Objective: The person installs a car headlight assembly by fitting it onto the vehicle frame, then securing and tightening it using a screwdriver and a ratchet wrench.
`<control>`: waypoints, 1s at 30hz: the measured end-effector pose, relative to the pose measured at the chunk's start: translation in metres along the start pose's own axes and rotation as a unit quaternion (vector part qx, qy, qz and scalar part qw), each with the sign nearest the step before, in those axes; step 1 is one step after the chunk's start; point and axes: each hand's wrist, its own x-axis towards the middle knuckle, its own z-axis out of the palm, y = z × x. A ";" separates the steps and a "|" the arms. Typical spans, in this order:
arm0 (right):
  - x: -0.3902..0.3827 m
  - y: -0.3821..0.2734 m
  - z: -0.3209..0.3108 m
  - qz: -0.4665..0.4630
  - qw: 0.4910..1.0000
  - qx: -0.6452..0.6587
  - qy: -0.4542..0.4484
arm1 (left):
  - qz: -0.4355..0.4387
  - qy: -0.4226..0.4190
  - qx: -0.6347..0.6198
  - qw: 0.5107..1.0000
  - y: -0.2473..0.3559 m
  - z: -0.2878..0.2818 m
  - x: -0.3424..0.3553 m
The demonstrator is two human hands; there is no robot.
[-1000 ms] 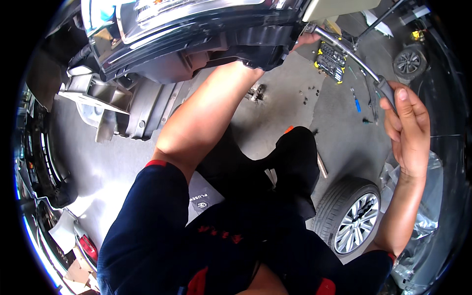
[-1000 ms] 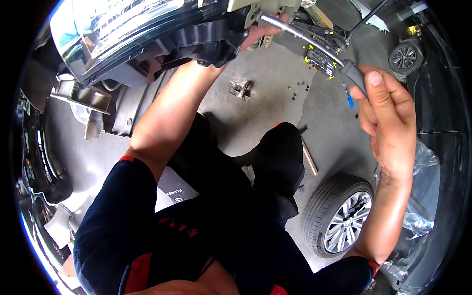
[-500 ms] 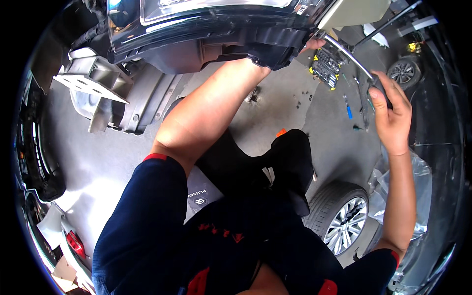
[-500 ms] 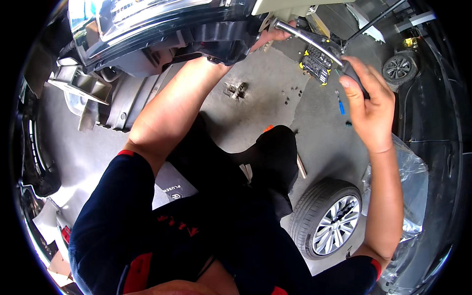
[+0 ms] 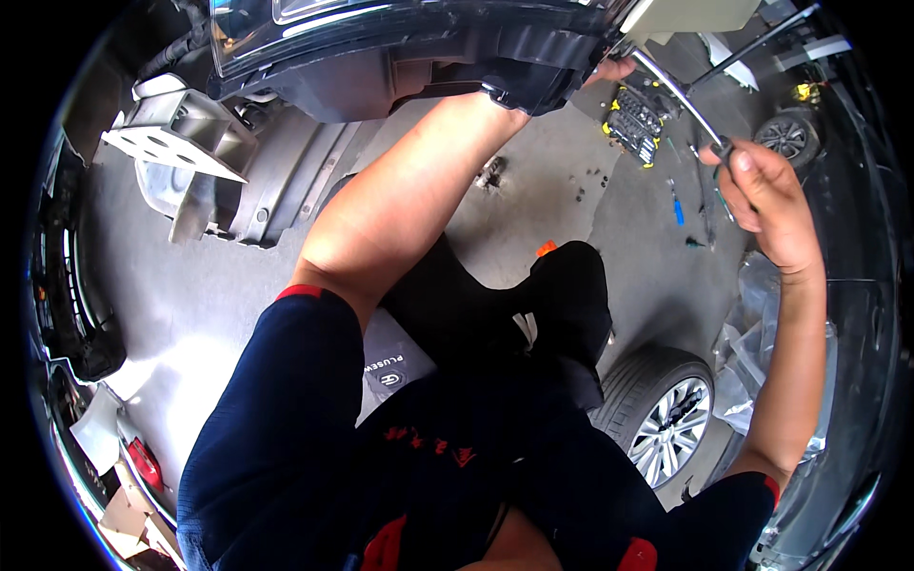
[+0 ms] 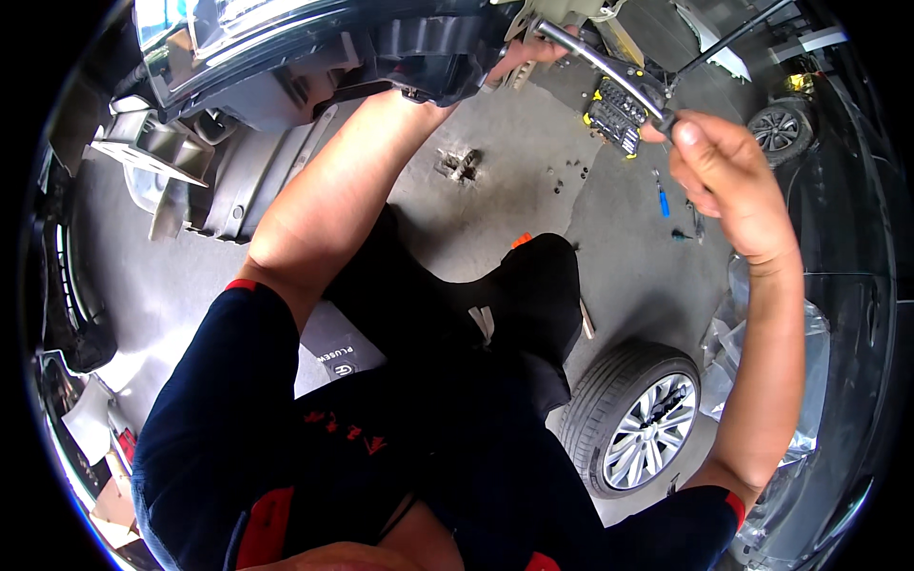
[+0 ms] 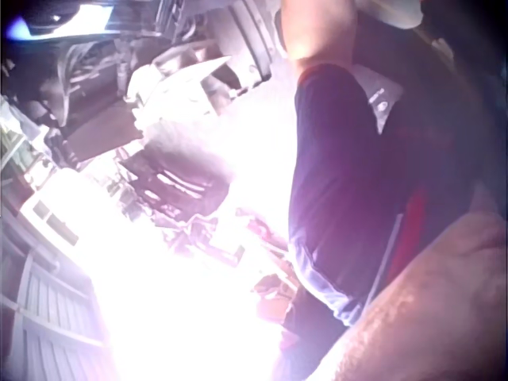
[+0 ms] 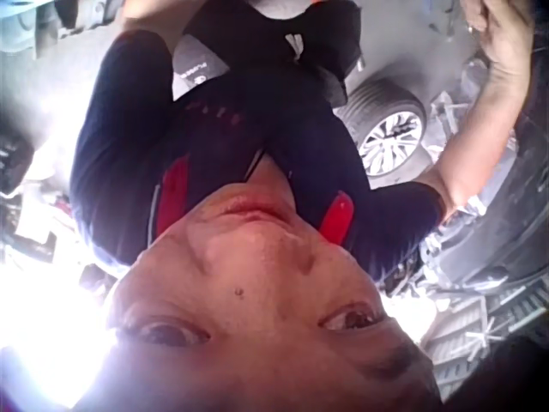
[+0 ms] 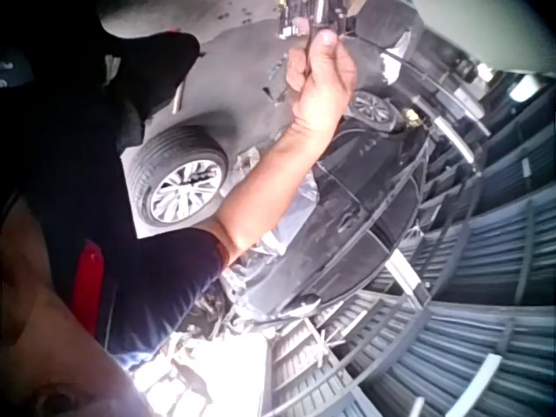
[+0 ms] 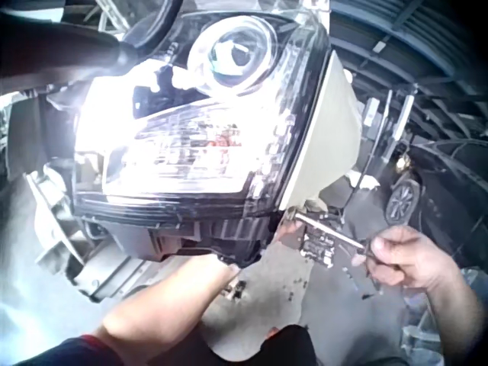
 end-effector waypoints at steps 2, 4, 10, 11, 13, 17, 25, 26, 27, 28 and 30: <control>0.002 -0.002 -0.007 0.086 0.986 0.132 -0.062 | 0.002 -0.001 0.005 1.000 -0.009 -0.005 -0.003; 0.003 -0.005 -0.010 0.119 0.974 0.175 -0.085 | 0.007 -0.003 0.009 1.000 -0.008 -0.001 -0.003; 0.003 0.027 0.024 -0.340 0.854 -0.305 0.250 | 0.013 0.004 0.029 0.999 -0.013 0.000 -0.003; -0.004 0.006 0.030 -0.360 0.781 -0.444 0.249 | 0.011 0.005 0.033 0.999 -0.017 0.001 -0.001; 0.000 0.010 0.033 -0.354 0.793 -0.431 0.245 | 0.006 0.009 0.042 0.999 -0.023 0.005 -0.004; 0.002 0.018 0.018 -0.286 0.897 -0.271 0.201 | 0.006 0.020 0.055 0.998 -0.020 0.009 -0.002; 0.008 -0.011 -0.004 0.063 0.994 0.078 -0.036 | 0.016 0.022 0.078 0.997 -0.030 0.010 -0.006; 0.006 -0.011 0.007 0.032 0.998 0.051 -0.012 | 0.013 0.025 0.086 0.996 -0.032 0.010 -0.007; -0.001 -0.015 0.015 -0.014 0.994 -0.088 0.068 | 0.013 0.029 0.089 0.996 -0.032 0.011 -0.008; 0.001 0.009 0.021 -0.230 0.929 -0.240 0.165 | 0.011 0.034 0.093 0.995 -0.034 0.009 -0.006; -0.002 0.000 0.027 -0.350 0.751 -0.512 0.228 | 0.010 0.044 0.100 0.994 -0.031 0.012 -0.006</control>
